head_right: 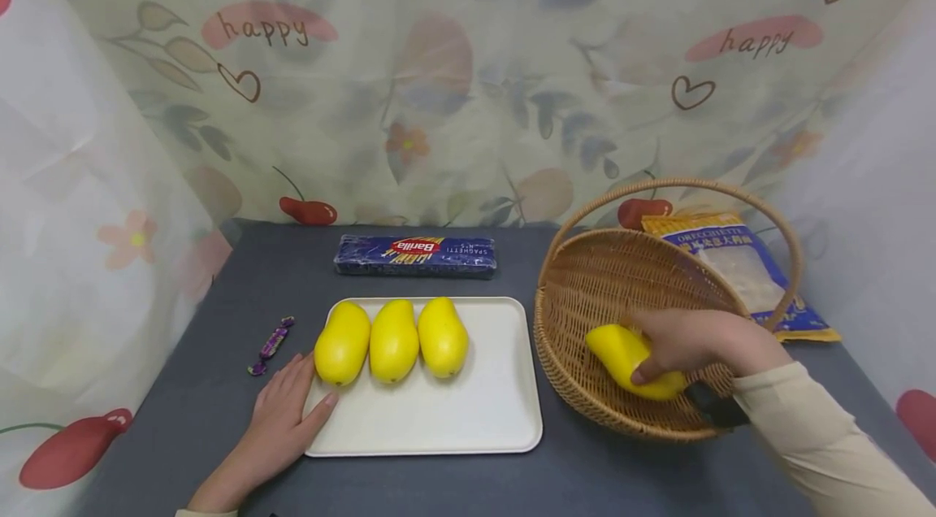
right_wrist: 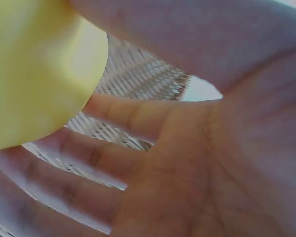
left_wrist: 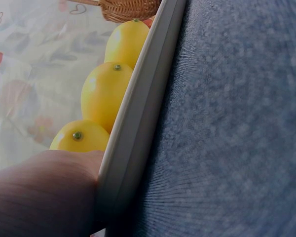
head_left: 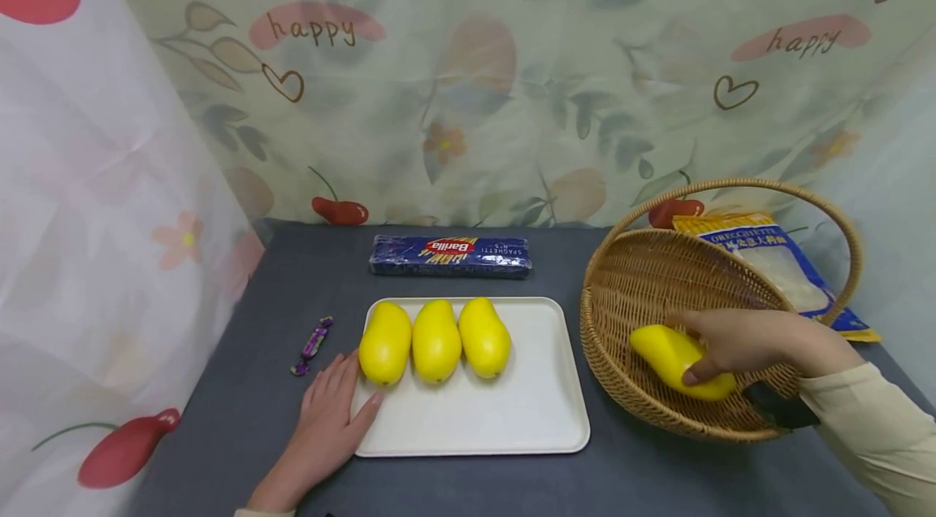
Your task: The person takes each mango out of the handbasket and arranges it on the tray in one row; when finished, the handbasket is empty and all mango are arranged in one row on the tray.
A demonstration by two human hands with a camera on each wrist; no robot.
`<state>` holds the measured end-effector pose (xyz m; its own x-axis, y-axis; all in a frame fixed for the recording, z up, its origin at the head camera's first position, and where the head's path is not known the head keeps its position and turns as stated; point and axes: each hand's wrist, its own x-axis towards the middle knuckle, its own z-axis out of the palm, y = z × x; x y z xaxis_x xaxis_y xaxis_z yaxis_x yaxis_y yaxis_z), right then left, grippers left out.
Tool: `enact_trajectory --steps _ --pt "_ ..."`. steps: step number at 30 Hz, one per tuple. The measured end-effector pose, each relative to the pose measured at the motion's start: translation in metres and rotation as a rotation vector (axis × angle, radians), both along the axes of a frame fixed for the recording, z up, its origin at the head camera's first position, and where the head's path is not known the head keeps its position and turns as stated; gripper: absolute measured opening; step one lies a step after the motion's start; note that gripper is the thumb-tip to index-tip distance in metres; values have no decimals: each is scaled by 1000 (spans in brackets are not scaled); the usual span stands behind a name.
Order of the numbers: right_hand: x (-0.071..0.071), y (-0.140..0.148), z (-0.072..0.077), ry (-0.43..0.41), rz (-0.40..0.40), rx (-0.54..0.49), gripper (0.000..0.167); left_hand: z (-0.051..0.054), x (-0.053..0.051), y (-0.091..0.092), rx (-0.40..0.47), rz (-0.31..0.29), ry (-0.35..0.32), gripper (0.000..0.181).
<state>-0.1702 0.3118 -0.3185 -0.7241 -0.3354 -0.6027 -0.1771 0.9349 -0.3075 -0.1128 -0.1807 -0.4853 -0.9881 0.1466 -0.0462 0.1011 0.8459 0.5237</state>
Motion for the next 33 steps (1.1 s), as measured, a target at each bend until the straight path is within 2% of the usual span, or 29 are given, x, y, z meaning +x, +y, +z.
enact_trajectory --steps 9,24,33 --pt "7 -4 19 133 18 -11 91 0 -1 1 -2 4 -15 75" --pt "19 -22 45 248 43 -47 91 -6 0 0 -8 0 22 74" --pt "37 -36 65 357 75 -94 91 -3 -1 1 -11 3 18 73"
